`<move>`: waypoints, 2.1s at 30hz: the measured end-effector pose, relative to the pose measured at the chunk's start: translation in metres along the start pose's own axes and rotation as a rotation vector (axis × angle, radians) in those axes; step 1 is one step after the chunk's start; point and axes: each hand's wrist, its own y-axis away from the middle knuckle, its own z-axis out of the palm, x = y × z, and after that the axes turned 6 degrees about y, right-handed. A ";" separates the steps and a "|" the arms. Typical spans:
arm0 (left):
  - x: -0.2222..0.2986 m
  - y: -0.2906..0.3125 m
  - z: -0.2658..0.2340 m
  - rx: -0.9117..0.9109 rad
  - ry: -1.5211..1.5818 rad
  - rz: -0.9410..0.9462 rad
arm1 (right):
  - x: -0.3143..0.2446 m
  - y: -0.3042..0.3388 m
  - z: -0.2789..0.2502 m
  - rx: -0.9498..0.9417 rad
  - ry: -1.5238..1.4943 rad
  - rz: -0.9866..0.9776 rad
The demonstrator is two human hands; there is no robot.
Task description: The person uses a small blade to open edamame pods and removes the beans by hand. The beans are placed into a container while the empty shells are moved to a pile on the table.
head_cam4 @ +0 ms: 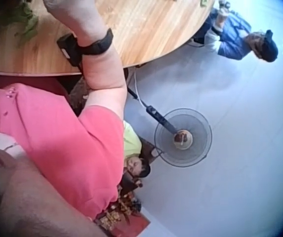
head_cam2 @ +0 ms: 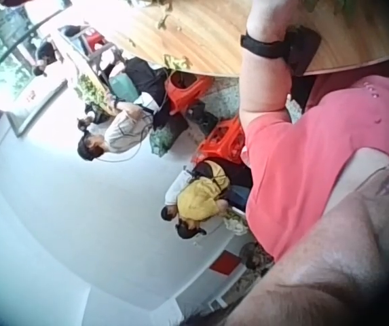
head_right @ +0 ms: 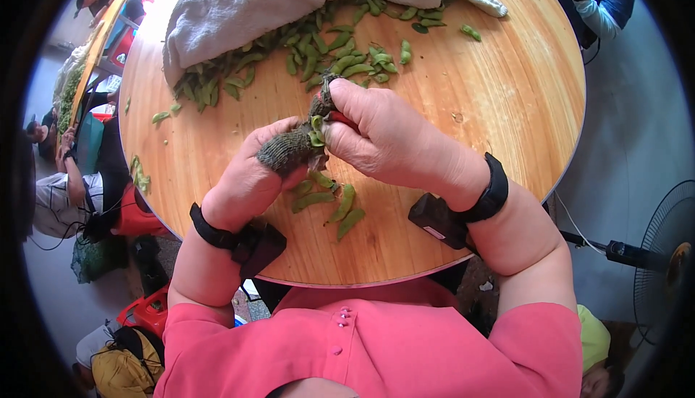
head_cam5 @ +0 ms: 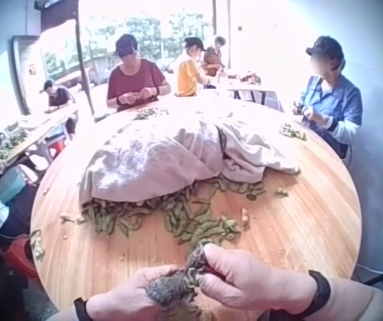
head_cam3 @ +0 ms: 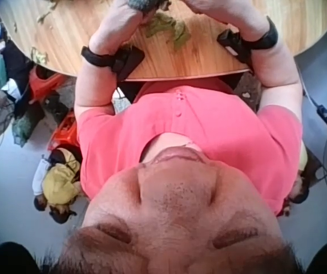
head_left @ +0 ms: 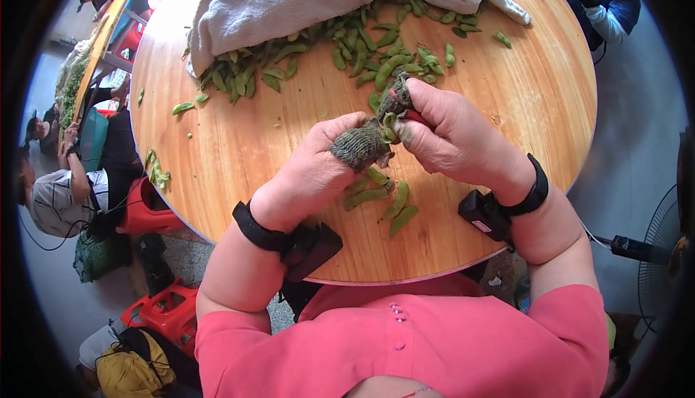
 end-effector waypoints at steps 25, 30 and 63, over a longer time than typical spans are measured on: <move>-0.010 0.003 0.000 -0.038 0.089 0.167 | -0.011 0.004 0.003 -0.132 -0.667 0.221; 0.004 0.005 -0.008 0.011 -0.323 0.125 | -0.008 0.004 0.000 0.033 -0.426 0.051; -0.001 -0.005 0.004 0.176 0.022 0.059 | -0.007 0.005 0.004 0.296 0.388 -0.350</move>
